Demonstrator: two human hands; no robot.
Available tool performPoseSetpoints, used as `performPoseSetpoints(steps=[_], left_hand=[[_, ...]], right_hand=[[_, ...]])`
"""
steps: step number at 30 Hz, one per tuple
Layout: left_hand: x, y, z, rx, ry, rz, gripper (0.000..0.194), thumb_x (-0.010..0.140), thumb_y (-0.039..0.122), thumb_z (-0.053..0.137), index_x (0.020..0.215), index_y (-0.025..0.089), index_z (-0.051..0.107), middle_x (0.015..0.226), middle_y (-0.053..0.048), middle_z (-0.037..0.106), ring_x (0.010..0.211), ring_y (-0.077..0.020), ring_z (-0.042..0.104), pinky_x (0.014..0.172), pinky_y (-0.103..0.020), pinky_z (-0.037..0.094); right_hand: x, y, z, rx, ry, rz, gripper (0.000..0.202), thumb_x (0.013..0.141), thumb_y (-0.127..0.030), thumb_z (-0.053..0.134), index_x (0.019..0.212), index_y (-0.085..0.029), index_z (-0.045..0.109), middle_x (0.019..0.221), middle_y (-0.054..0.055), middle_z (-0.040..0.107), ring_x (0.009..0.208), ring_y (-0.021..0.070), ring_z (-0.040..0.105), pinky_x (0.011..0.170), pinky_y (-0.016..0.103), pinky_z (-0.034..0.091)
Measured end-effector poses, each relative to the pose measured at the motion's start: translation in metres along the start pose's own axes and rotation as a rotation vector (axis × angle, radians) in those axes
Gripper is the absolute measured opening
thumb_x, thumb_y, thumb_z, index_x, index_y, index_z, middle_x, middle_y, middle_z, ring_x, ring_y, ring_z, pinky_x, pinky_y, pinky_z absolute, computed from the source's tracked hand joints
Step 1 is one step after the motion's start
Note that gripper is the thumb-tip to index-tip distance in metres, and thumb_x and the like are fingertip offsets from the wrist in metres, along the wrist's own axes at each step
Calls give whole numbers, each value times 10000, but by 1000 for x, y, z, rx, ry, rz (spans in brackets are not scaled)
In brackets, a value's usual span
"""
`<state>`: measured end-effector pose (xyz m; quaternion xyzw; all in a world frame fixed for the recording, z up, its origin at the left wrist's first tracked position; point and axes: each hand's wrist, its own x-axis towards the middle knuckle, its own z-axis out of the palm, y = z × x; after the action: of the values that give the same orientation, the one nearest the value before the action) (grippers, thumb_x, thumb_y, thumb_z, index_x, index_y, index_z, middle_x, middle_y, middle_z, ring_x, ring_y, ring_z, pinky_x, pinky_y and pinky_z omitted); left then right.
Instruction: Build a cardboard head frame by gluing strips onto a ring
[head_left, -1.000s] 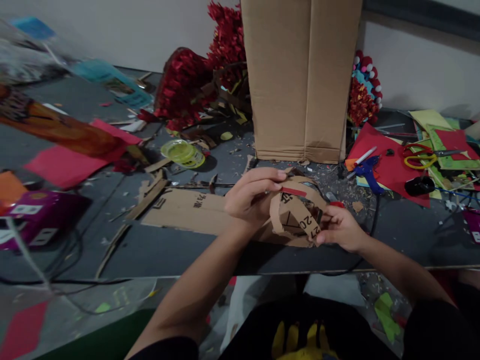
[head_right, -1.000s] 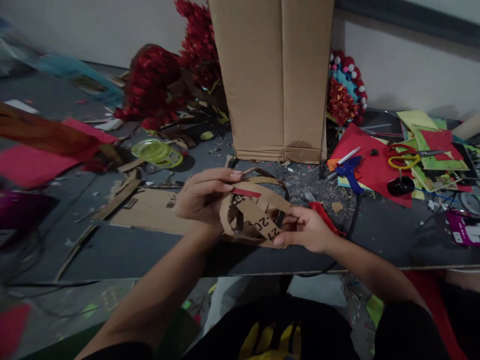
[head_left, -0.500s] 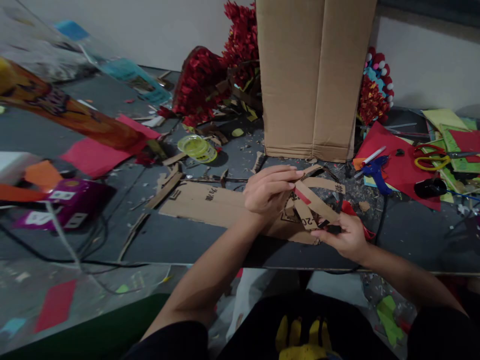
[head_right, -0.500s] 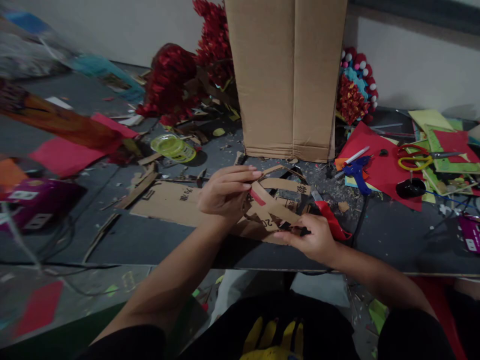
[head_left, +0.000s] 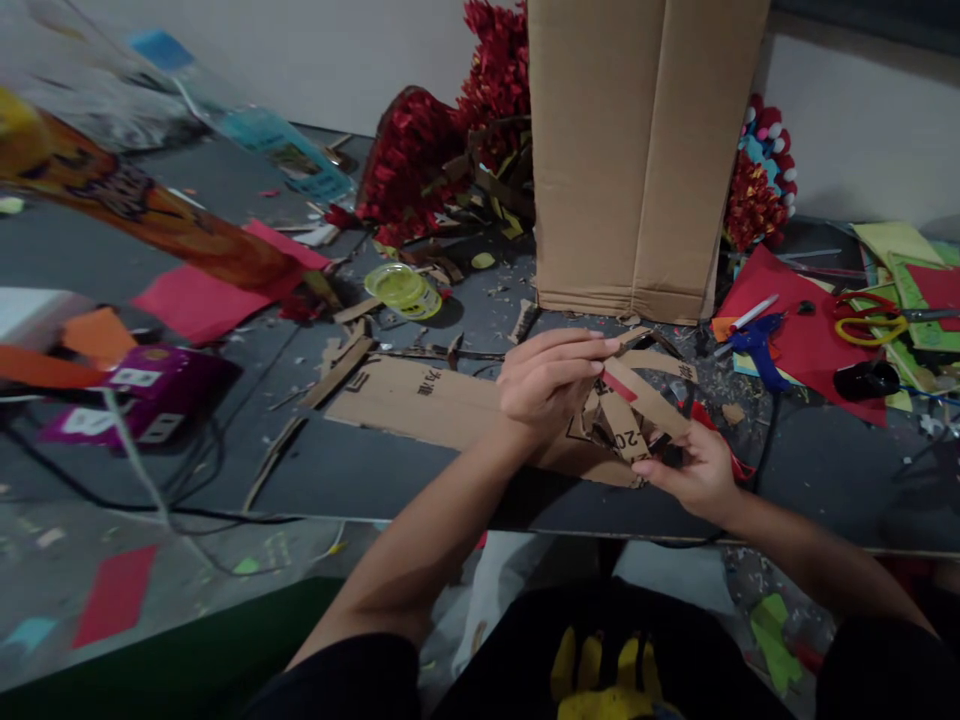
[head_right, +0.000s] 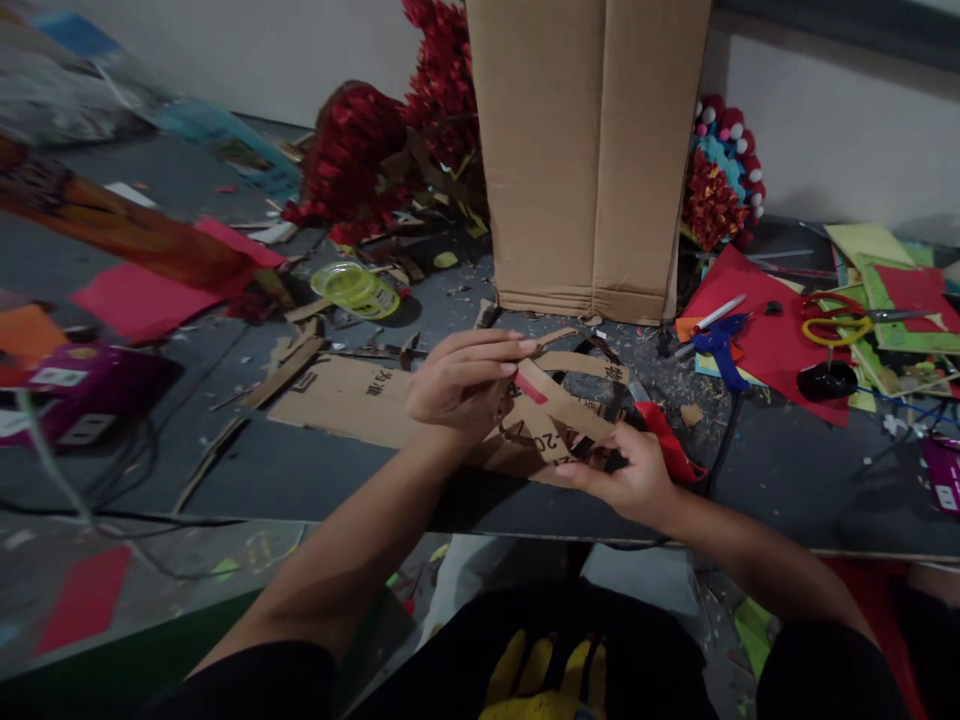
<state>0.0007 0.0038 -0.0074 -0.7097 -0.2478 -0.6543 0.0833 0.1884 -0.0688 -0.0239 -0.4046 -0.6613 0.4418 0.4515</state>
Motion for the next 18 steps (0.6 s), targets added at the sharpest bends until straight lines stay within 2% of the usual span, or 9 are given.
performPoseSetpoints(steps=[7, 11, 15, 18], left_hand=[[0, -1, 2, 14, 32, 0, 157, 856, 208, 613, 716, 188, 546, 780, -5, 759, 765, -130, 715, 643, -244, 584], [-1, -1, 1, -10, 21, -30, 137, 860, 212, 608, 730, 193, 570, 787, -11, 759, 763, -132, 714, 646, -245, 577], [-3, -3, 0, 4, -16, -71, 139, 861, 242, 607, 729, 198, 599, 771, -16, 756, 738, -131, 709, 642, -246, 562], [-2, -8, 0, 68, -77, -151, 200, 870, 291, 588, 701, 193, 632, 728, -26, 747, 689, -127, 696, 631, -252, 543]], right_hand=[[-1, 5, 0, 80, 0, 125, 306, 693, -458, 741, 855, -216, 651, 709, 8, 716, 587, 136, 638, 575, 255, 529], [1, 1, -1, 133, 9, 172, 274, 675, -422, 761, 822, -222, 645, 734, 15, 725, 615, 146, 658, 567, 255, 533], [6, -2, -2, 256, -2, 256, 295, 633, -410, 790, 802, -220, 642, 695, -2, 714, 629, 149, 671, 594, 258, 547], [15, -3, -7, 409, 8, 389, 365, 572, -405, 827, 821, -218, 638, 611, -40, 675, 528, 111, 621, 528, 217, 517]])
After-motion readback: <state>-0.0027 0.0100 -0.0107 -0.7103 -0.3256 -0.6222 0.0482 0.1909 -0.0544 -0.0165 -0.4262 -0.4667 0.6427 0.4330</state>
